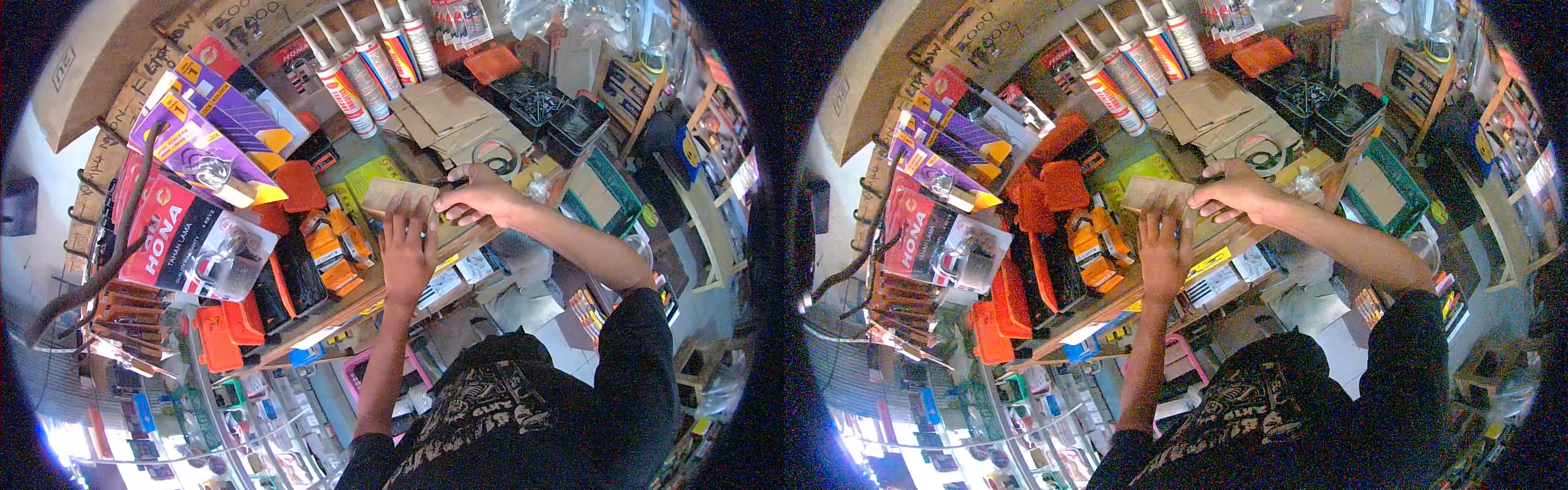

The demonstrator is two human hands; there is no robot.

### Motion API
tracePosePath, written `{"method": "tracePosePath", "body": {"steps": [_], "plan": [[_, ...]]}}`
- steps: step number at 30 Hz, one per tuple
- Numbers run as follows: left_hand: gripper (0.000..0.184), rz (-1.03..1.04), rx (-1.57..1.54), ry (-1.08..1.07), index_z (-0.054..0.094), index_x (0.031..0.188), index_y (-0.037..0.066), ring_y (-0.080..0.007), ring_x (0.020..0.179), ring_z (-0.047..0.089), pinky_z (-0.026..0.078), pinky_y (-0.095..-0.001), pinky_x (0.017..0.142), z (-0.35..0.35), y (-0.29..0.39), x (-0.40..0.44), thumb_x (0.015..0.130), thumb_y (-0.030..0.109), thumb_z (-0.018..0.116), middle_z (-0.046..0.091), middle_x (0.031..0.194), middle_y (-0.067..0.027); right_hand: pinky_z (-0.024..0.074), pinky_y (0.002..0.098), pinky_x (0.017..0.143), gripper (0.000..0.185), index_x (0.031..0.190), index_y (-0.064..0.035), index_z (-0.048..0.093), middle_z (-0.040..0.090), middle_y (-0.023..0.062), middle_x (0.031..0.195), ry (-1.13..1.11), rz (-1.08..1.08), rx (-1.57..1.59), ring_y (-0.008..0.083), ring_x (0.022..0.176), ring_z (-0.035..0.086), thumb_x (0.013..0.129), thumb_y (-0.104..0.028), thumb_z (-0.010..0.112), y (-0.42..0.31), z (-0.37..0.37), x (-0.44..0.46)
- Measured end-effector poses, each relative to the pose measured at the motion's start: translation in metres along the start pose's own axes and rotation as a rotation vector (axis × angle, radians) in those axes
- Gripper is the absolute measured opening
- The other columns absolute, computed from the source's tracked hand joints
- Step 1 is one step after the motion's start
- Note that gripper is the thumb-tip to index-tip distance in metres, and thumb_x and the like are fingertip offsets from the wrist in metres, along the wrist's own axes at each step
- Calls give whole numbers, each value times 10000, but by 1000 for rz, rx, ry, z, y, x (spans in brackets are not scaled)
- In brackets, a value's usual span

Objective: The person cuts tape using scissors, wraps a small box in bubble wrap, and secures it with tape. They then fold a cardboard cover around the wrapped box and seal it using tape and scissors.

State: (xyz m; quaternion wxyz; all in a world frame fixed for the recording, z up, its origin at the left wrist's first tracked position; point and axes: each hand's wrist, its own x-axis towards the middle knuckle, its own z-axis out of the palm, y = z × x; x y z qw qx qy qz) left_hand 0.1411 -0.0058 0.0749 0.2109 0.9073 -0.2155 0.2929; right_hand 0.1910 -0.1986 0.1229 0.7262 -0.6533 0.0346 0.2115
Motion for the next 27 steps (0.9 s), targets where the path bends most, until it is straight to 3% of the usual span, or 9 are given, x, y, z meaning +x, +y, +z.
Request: {"method": "tracePosePath", "body": {"steps": [5, 7, 11, 17, 27], "plan": [[401, -5, -29, 22, 575, 1270, 60, -358, 1338, 434, 423, -489, 1002, 3, -3, -1, 888, 154, 655, 524, 1358, -149, 555, 328, 637, 750, 1346, 5, 392, 731, 80, 919, 7, -8, -4, 151, 736, 692, 748, -148, 818, 1, 0, 2], [391, -6, -29, 24, 576, 1256, 47, -361, 1336, 435, 424, -489, 1002, 2, -1, -1, 886, 148, 657, 526, 1354, -154, 505, 243, 465, 641, 1223, 31, 412, 664, 111, 888, 31, 6, 55, 132, 655, 632, 735, -24, 823, -2, 3, 1], [387, 9, -28, 32, 573, 1245, 27, -364, 1329, 441, 430, -485, 1001, 3, -3, -1, 882, 132, 661, 529, 1346, -161, 483, 242, 449, 548, 1153, 3, 434, 662, 99, 873, -6, -14, 58, 123, 645, 617, 764, -38, 818, 7, 0, 3], [382, -17, -28, 41, 608, 1247, 73, -354, 1316, 454, 434, -494, 991, 3, 1, 0, 877, 141, 677, 530, 1359, -144, 426, 241, 415, 388, 1079, -26, 465, 656, 61, 795, 62, -102, -73, 91, 610, 582, 854, -93, 773, 16, 8, -3], [330, 11, -118, 63, 678, 1181, 116, -347, 1305, 462, 415, -483, 1009, 2, -7, 4, 854, 141, 714, 519, 1384, -105, 402, 234, 406, 320, 1041, -57, 460, 655, 48, 755, 65, -189, -47, 80, 571, 569, 881, -67, 737, 31, 12, 5]]}}
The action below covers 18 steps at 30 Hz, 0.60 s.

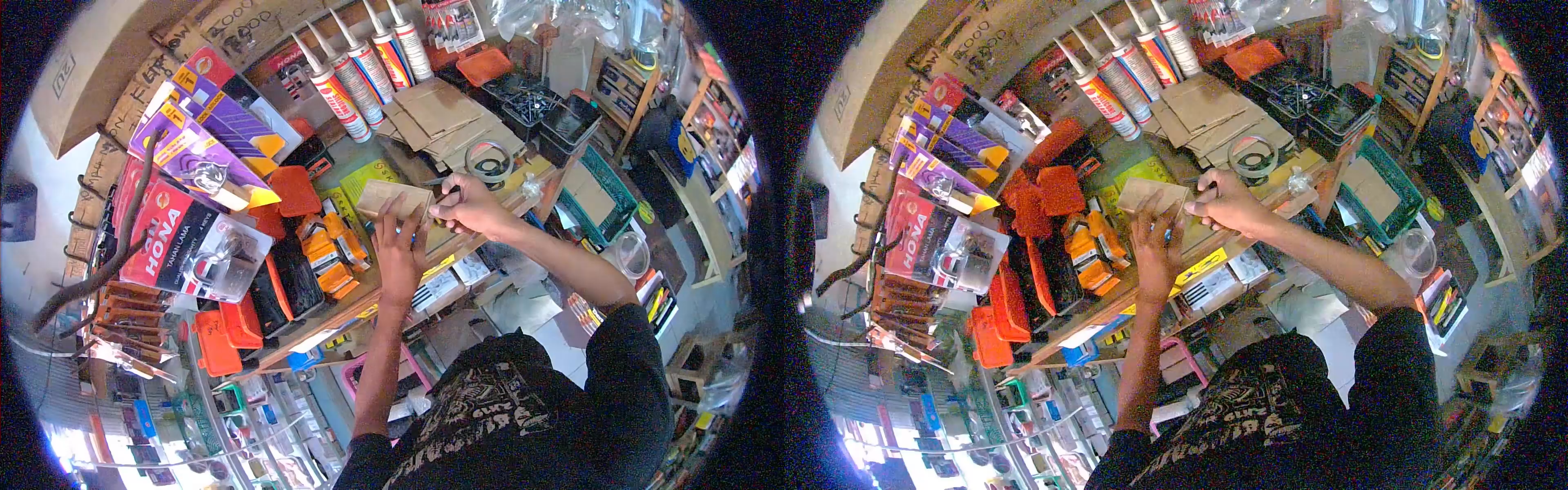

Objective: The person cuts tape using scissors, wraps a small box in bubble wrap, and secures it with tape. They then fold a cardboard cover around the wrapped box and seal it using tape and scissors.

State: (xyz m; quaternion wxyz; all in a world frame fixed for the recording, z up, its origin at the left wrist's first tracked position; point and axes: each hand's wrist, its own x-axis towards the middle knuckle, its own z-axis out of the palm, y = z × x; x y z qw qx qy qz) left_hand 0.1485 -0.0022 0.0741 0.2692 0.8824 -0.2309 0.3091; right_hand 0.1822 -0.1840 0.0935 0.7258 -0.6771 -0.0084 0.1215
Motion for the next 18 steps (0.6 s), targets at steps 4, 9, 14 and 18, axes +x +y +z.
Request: {"method": "tracePosePath", "body": {"steps": [4, 9, 14, 18], "plan": [[333, -23, -86, 7, 678, 1174, 107, -347, 1300, 468, 405, -467, 1023, 1, -2, 1, 844, 125, 720, 520, 1382, -106, 407, 235, 419, 316, 1029, -66, 456, 654, 42, 759, 18, 4, -3, 75, 580, 569, 883, -66, 736, -2, 1, -1], [315, -27, -74, 18, 676, 1157, 82, -346, 1311, 462, 401, -462, 1040, 2, 1, 0, 845, 94, 710, 513, 1395, -122, 418, 235, 444, 314, 1020, -69, 461, 639, 25, 750, 3, -37, -45, 73, 587, 569, 875, -68, 740, 0, 0, -2], [586, -111, -141, 36, 482, 1399, 88, -366, 1365, 425, 386, -482, 1066, 2, 7, 1, 858, 108, 705, 471, 1451, -161, 421, 236, 455, 311, 1013, -67, 465, 631, 20, 744, 7, -64, -6, 72, 591, 570, 865, -56, 738, -1, 2, -4], [675, -98, -110, 7, 386, 1467, 88, -374, 1376, 413, 389, -481, 1063, 2, 5, -1, 869, 126, 699, 464, 1459, -159, 420, 235, 456, 306, 1012, -61, 464, 631, 22, 744, 10, -82, -13, 72, 592, 571, 866, -51, 733, 2, 3, -3]]}}
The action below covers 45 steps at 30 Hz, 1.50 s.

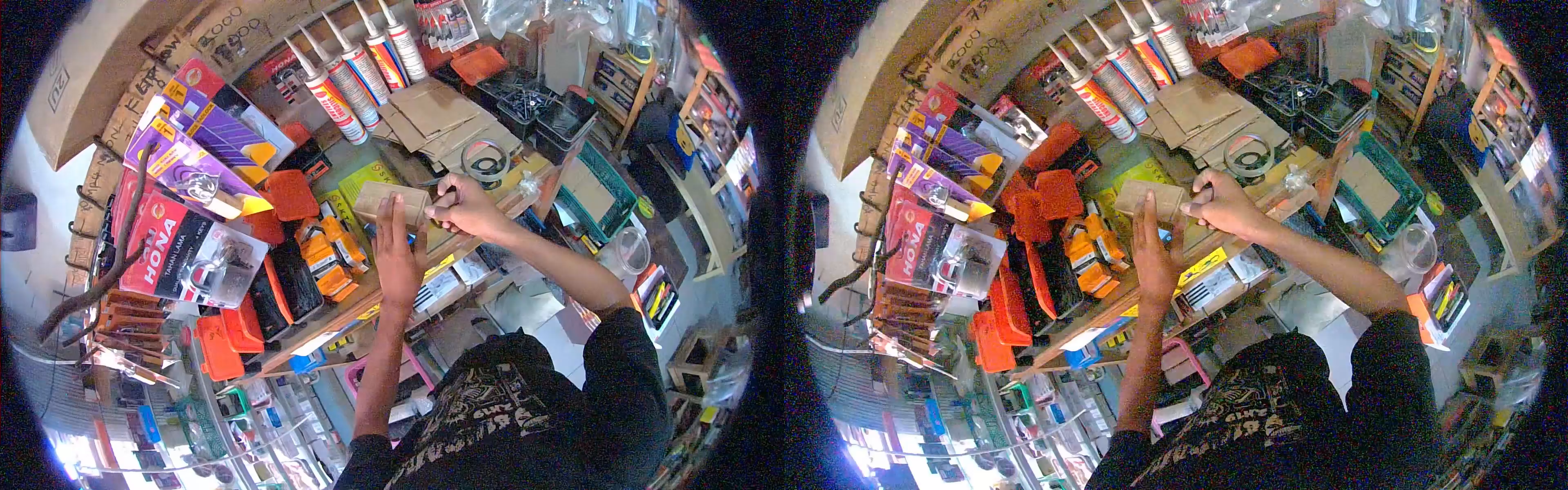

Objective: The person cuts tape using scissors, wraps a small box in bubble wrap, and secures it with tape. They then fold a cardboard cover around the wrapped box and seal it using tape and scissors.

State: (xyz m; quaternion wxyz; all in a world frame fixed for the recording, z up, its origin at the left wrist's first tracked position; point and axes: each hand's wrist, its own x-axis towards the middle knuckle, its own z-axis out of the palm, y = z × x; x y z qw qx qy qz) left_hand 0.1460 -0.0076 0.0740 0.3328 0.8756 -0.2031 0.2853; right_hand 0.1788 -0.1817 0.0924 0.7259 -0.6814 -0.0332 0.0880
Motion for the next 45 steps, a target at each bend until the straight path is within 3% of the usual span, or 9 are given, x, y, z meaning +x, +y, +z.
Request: {"method": "tracePosePath", "body": {"steps": [8, 15, 17, 21, 23, 29, 35, 38, 45], "plan": [[578, 25, 210, -39, 497, 1409, 179, -389, 1439, 322, 343, -546, 1075, 0, 3, -4, 870, 170, 703, 400, 1521, -145, 422, 237, 463, 288, 1014, -51, 466, 625, 19, 724, -3, -8, -20, 73, 603, 571, 875, -48, 718, 3, 0, 2], [565, 44, 267, 16, 513, 1391, 167, -425, 1457, 262, 323, -543, 1091, 0, 4, -6, 864, 192, 717, 349, 1541, -177, 422, 242, 462, 297, 1006, -54, 467, 618, 22, 716, 7, -6, -40, 70, 599, 559, 872, -73, 731, -1, 1, 0], [580, -18, 128, 70, 514, 1382, 102, -419, 1477, 216, 266, -568, 1137, 0, 6, -5, 853, 198, 733, 327, 1551, -201, 429, 266, 444, 362, 1065, 3, 483, 651, 73, 758, -9, -32, -57, 102, 588, 576, 852, -108, 754, 1, 0, 2], [609, -10, 138, 64, 505, 1395, 120, -442, 1471, 207, 251, -578, 1145, -1, 5, -5, 841, 198, 745, 313, 1555, -203, 428, 265, 446, 379, 1081, 13, 485, 653, 75, 758, -9, -22, -56, 104, 585, 577, 847, -104, 759, 0, 0, 3], [569, 59, 315, 19, 550, 1365, 182, -467, 1468, 190, 306, -582, 1089, -1, 3, -5, 833, 225, 745, 305, 1558, -192, 428, 266, 447, 386, 1087, 15, 484, 651, 76, 753, -8, -13, -26, 103, 582, 576, 843, -97, 761, 0, 1, 3], [456, 34, 248, 41, 629, 1268, 167, -485, 1461, 191, 301, -588, 1092, -2, 4, -6, 827, 198, 742, 300, 1564, -191, 419, 241, 455, 328, 1012, -48, 449, 622, 35, 712, 3, -10, 24, 74, 579, 556, 864, -51, 741, 0, 4, 3], [428, 49, 244, 44, 656, 1226, 155, -470, 1468, 190, 259, -589, 1143, -3, 7, -4, 810, 163, 756, 315, 1574, -143, 414, 266, 429, 394, 1063, -5, 467, 628, 60, 720, -7, -22, 46, 101, 561, 558, 828, -69, 776, 8, 3, 8], [417, 85, 274, 40, 659, 1228, 183, -494, 1457, 192, 301, -600, 1090, -1, -1, -4, 822, 207, 751, 292, 1575, -182, 414, 263, 432, 401, 1070, -3, 463, 625, 59, 717, -18, -32, 63, 99, 562, 555, 828, -67, 775, 10, 1, 9], [465, 3, 273, 66, 654, 1246, 183, -476, 1461, 205, 264, -591, 1141, -2, 8, -4, 795, 178, 765, 324, 1572, -152, 405, 258, 434, 404, 1078, -3, 460, 622, 66, 711, 0, -34, 65, 90, 562, 546, 827, -56, 771, 12, 2, 10]]}}
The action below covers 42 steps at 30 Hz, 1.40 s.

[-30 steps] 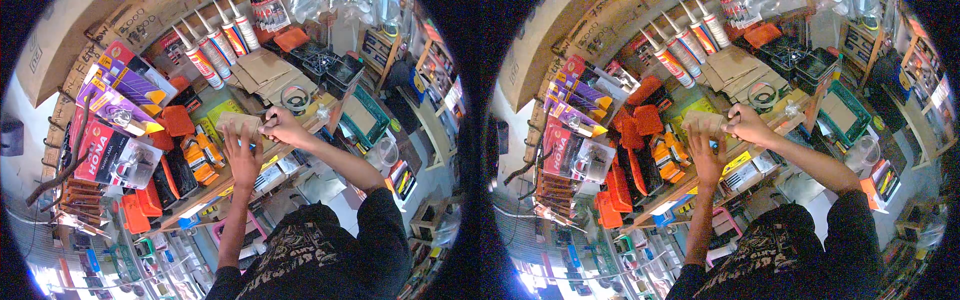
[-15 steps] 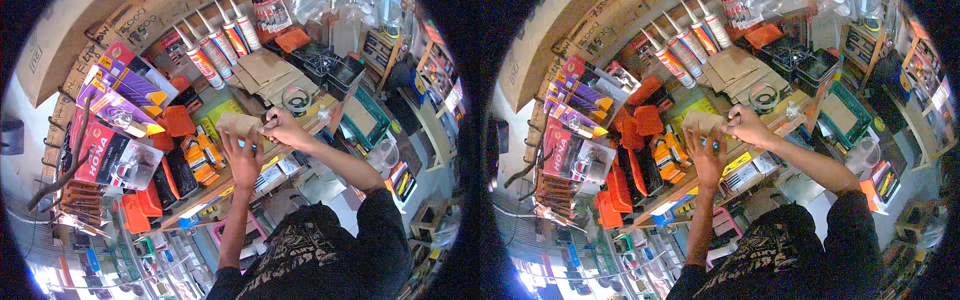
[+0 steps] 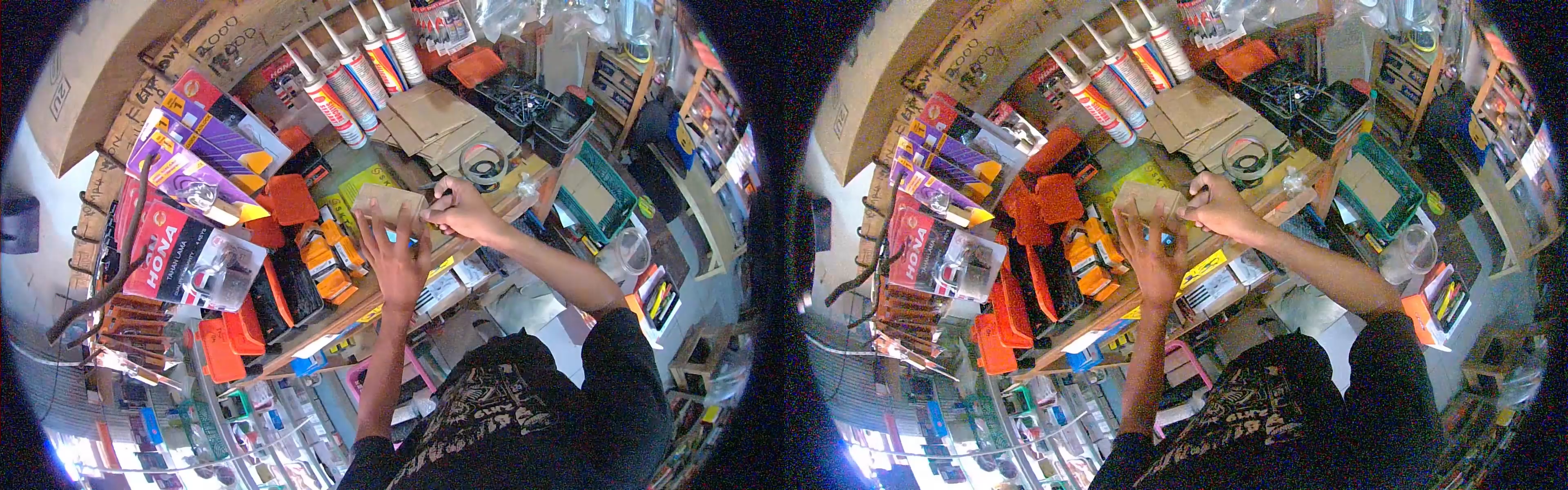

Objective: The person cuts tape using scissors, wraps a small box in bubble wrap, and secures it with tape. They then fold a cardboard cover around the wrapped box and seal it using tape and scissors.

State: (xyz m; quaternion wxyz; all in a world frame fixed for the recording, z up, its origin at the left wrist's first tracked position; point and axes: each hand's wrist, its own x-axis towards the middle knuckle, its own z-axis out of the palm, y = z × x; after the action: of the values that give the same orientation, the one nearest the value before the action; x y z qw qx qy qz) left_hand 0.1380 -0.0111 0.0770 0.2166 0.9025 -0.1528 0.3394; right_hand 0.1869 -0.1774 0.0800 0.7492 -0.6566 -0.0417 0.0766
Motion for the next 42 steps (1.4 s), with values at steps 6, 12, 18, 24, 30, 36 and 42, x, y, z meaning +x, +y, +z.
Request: {"method": "tracePosePath", "body": {"steps": [6, 12, 18, 24, 30, 36, 42], "plan": [[534, 24, 116, 13, 622, 1286, 181, -500, 1443, 218, 302, -611, 1091, -1, 2, -1, 798, 339, 768, 318, 1556, -200, 392, 256, 430, 404, 1065, -14, 456, 624, 56, 710, -14, 13, 20, 88, 547, 538, 822, -58, 776, -3, -1, -1], [540, 0, 56, 18, 618, 1293, 205, -542, 1425, 196, 257, -636, 1127, -3, 4, -1, 798, 362, 765, 294, 1529, -249, 400, 261, 442, 407, 1053, -26, 453, 637, 59, 721, -4, 0, 4, 84, 545, 538, 818, -65, 782, -5, 1, -3], [539, 56, 7, -1, 621, 1286, 203, -529, 1426, 192, 266, -635, 1120, -3, 2, -1, 789, 347, 772, 288, 1530, -237, 399, 267, 447, 402, 1060, -9, 466, 645, 65, 717, 0, -13, -9, 88, 548, 545, 810, -49, 778, -3, 0, -1], [500, 19, 64, 44, 639, 1250, 193, -527, 1419, 216, 282, -628, 1105, -1, 3, 0, 791, 340, 770, 320, 1515, -234, 385, 263, 434, 398, 1064, 3, 468, 662, 80, 722, 8, -11, 8, 89, 527, 540, 804, -33, 767, -3, 2, -1], [422, 22, 46, 58, 669, 1195, 168, -522, 1408, 243, 296, -628, 1091, 3, 0, 0, 816, 333, 756, 343, 1508, -220, 389, 269, 405, 395, 1050, -9, 469, 647, 69, 713, 14, -27, 7, 94, 509, 537, 794, -45, 768, 5, 1, 2], [229, 46, 46, 178, 714, 994, 113, -478, 1381, 325, 316, -579, 1082, 12, 0, 17, 813, 243, 767, 457, 1460, -152, 427, 254, 404, 381, 1052, -34, 468, 625, 61, 752, 9, -48, -59, 94, 528, 546, 771, -32, 724, 11, -3, 2], [163, 108, 19, 193, 694, 857, 92, -422, 1372, 370, 318, -564, 1081, 22, -6, 18, 763, 182, 792, 469, 1476, -112, 456, 268, 399, 344, 1050, -34, 468, 633, 64, 765, 95, -12, -29, 109, 542, 567, 794, -35, 698, 13, -3, -1]]}}
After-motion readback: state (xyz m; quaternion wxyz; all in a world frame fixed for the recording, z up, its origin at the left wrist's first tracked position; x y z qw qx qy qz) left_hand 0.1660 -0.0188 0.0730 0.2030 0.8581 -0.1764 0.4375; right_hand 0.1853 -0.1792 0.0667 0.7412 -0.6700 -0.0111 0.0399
